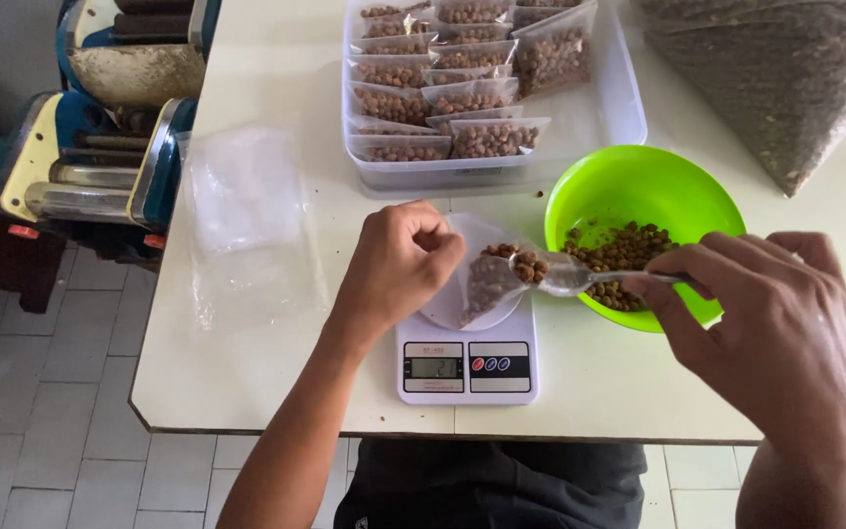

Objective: The person scoops brown grains from a green bowl into small clear plastic bags using a metal spoon. Each bag is placed on a digital scale to measure the weight, and the person adjusts the contents until the target weight is reached. The filled bags are then placed into a white tray.

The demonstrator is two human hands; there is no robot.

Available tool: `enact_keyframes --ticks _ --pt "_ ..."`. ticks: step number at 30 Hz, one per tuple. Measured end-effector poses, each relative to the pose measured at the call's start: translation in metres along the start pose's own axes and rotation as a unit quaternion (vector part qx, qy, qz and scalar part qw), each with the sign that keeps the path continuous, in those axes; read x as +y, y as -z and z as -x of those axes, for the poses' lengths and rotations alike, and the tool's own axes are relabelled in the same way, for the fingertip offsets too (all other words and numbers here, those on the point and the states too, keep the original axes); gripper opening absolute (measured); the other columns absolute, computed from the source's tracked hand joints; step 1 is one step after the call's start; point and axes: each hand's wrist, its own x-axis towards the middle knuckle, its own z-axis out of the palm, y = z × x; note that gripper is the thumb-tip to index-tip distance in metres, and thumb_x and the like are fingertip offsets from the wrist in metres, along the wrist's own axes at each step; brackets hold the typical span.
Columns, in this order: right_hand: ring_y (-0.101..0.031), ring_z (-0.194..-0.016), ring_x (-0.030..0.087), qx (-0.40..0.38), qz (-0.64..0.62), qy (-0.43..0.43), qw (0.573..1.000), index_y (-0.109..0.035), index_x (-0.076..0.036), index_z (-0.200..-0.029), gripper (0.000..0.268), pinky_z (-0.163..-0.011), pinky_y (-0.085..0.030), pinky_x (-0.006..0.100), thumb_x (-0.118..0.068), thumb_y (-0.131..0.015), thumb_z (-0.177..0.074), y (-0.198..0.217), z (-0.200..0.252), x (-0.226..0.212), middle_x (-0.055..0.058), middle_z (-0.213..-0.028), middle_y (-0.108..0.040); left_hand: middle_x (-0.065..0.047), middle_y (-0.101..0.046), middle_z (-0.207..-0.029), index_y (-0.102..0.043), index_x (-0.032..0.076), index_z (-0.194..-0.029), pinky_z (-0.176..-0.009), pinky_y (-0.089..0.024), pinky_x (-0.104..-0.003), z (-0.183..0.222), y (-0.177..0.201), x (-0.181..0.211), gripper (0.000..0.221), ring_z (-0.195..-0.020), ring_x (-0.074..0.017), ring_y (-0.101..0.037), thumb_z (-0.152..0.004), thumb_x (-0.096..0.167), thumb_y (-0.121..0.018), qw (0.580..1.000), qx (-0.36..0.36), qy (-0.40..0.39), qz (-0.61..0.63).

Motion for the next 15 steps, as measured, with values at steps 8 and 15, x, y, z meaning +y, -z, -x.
enact_keyframes --ticks 8,15 --pt "-0.067 -0.075 0.021 0.0 0.036 0.041 0.999 -0.076 -0.023 -0.089 0.024 -0.097 -0.045 0.042 -0.043 -0.071 -0.102 0.001 -0.023 -0.008 -0.005 -0.082 -0.073 0.002 -0.056 -0.065 -0.046 0.01 -0.054 -0.057 -0.042 -0.031 0.01 0.006 0.019 0.031 -0.054 -0.0114 -0.048 -0.08 0.014 -0.063 0.997 -0.033 -0.01 -0.066" --pt "-0.073 -0.08 0.016 0.016 0.161 0.102 0.981 -0.072 -0.032 -0.082 0.033 -0.097 -0.048 0.04 -0.055 -0.069 -0.105 0.011 -0.034 -0.024 -0.01 -0.078 -0.071 0.002 -0.062 -0.073 -0.05 0.011 -0.052 -0.056 -0.043 -0.034 0.012 0.006 0.02 0.032 -0.051 -0.0142 -0.049 -0.079 0.017 -0.066 0.995 -0.055 -0.02 -0.082"
